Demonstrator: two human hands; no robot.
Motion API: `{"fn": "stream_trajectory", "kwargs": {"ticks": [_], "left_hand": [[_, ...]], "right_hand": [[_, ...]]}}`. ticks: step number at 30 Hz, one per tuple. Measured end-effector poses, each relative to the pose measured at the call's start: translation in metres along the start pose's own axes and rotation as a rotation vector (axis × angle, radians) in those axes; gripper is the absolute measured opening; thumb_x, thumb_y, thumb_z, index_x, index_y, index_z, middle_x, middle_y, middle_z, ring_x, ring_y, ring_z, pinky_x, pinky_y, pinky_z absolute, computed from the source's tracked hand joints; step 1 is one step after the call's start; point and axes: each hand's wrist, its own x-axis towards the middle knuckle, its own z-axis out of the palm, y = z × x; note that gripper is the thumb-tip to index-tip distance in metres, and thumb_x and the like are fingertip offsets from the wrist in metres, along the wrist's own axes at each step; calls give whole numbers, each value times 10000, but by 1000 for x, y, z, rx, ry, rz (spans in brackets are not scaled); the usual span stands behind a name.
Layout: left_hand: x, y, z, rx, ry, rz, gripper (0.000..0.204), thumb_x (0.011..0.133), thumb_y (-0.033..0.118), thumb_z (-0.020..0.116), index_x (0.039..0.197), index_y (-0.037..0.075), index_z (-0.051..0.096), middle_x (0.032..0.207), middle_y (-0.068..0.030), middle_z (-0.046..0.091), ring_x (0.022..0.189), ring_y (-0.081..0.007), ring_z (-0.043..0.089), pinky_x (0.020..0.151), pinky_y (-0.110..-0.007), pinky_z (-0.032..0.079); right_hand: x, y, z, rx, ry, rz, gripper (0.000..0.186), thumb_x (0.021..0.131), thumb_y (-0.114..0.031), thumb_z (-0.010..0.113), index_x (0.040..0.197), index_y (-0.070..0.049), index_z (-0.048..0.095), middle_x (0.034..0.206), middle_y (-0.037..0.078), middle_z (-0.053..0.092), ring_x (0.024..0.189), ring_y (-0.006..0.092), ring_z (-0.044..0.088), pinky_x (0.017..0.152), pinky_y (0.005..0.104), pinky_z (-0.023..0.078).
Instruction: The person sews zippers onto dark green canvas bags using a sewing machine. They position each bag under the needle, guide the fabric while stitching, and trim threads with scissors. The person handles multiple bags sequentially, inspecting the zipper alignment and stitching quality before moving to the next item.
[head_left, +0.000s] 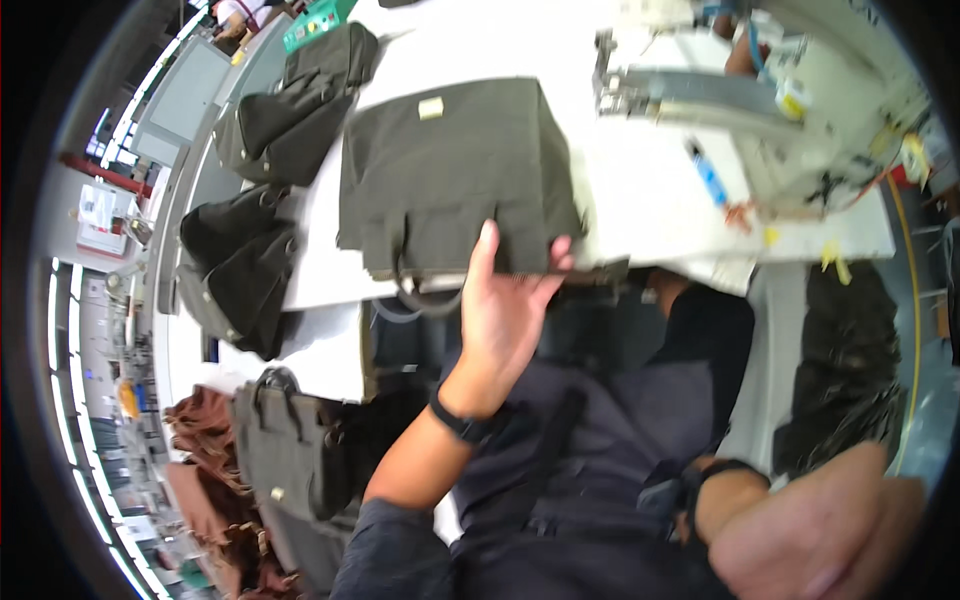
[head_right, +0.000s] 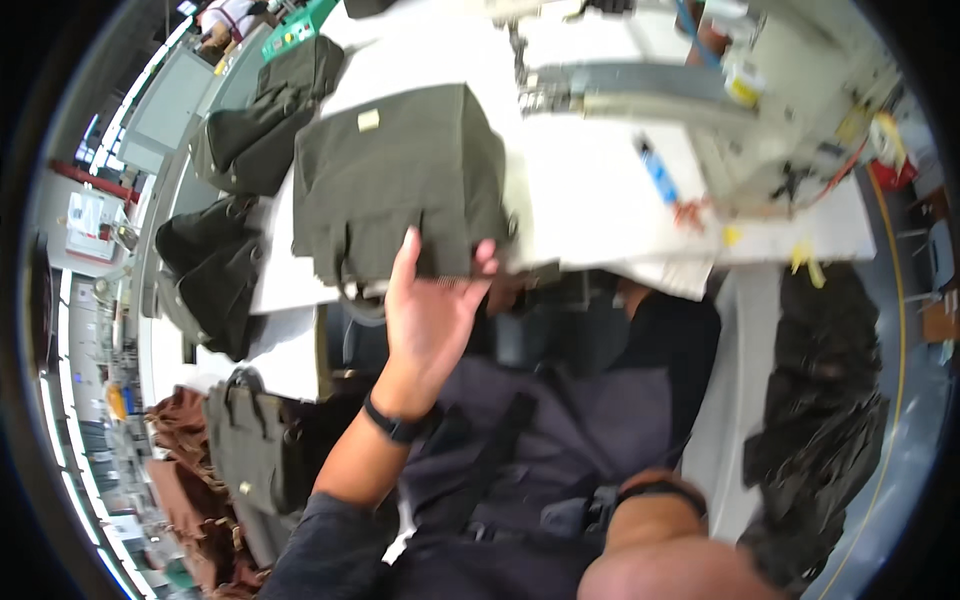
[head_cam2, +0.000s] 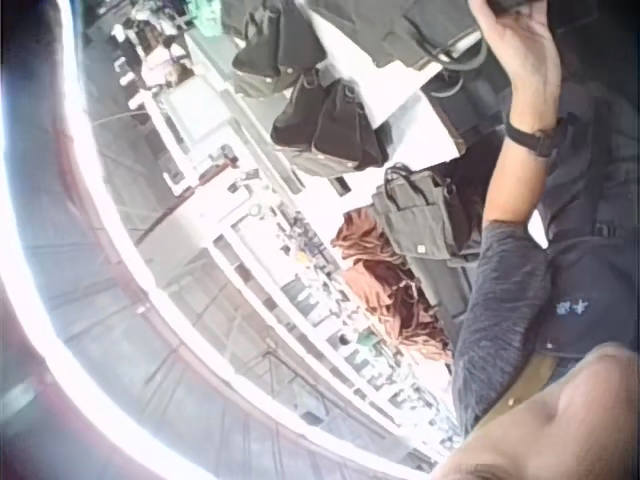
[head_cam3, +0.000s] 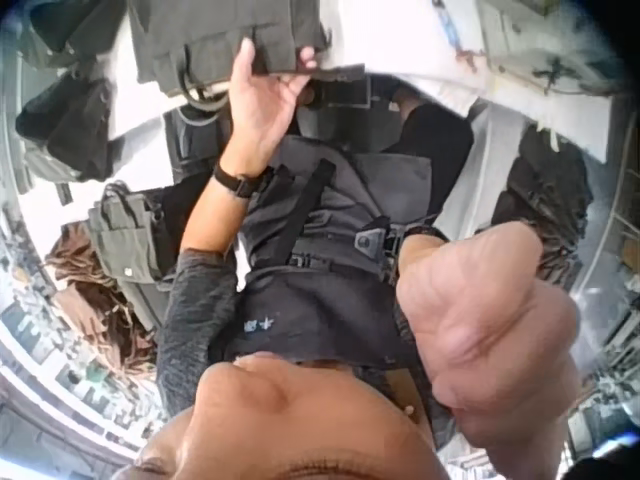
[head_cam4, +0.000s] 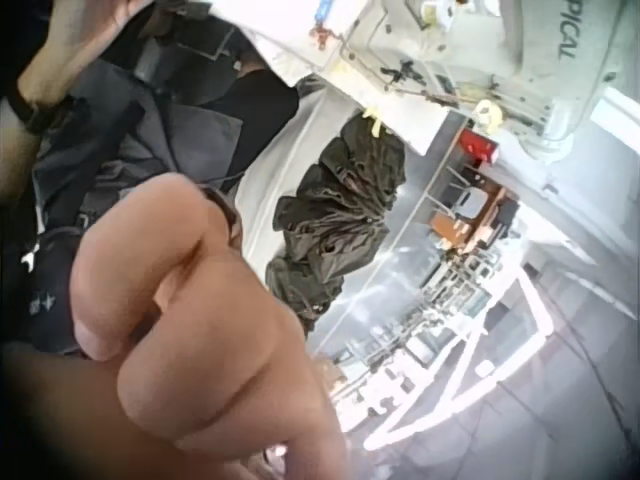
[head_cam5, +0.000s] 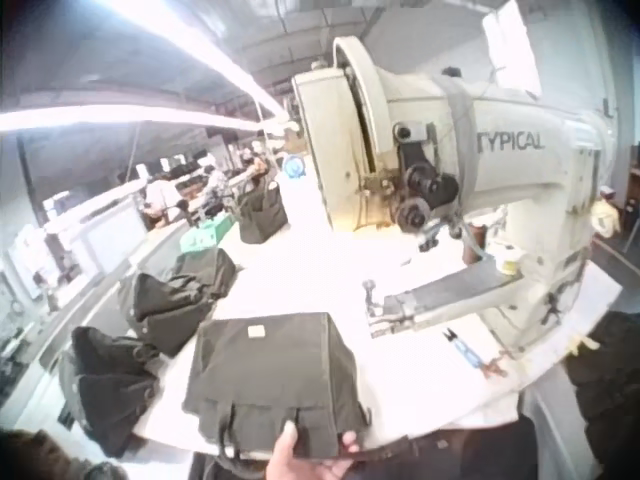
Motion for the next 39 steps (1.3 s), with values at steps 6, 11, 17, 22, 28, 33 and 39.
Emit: {"fn": "stream_trajectory", "kwargs": {"ticks": [6,11,17,22,28,33,39], "left_hand": [[-3,-2,3,229,-28,156,557,1105,496,500,1388,22,574,1288,-118,675,1147,-272,679,998,-422,557],[-6,-1,1,392,-109,430,494,1158,372,421,1298,-55,625,1236,-144,702,1126,-233,680,987,-407,536],[-4,13,-1,401,-128,455,661,1105,568,427,1434,7,542,1382,-148,642,1187,-298,652,985,-474,550],[-10,23,-2,-24,-151,265,822,1064,695,402,1491,-1,497,1412,-165,639,1249,-323,645,1101,-498,518],[-10,28,8,51,-92,279,650,1110,536,425,1468,1,521,1418,-167,645,1234,-318,672,1068,-484,552],[4,59,5,90,-259,177,527,1114,386,448,1438,-20,537,1416,-200,644,1253,-354,660,1048,-500,559],[57,104,26,161,-181,245,420,1092,266,489,1355,-48,584,1357,-193,666,1272,-341,623,1116,-504,495]], "right_hand": [[4,-1,-4,10,18,-1,110,1000,-165,621,972,-59,615,917,57,657,795,214,580,745,338,432],[1,0,-7,2,10,-9,107,1005,-155,620,1002,-49,631,942,60,669,811,215,591,755,335,441],[1,-1,-7,16,10,-12,114,1011,-144,618,1037,-38,651,972,64,684,831,216,604,769,330,452],[-1,9,-9,3,7,26,128,1016,-134,617,1067,-29,668,997,67,696,846,217,615,780,327,462],[-2,18,-11,-67,-22,72,151,1022,-122,615,1103,-17,688,1026,70,710,866,218,629,793,322,473],[5,24,-22,-237,-43,158,175,1027,-113,613,1133,-8,704,1051,73,723,882,219,640,804,319,482],[21,72,-54,-727,-120,309,205,1033,-101,611,1169,3,724,1081,77,737,901,220,653,817,314,493]]}}
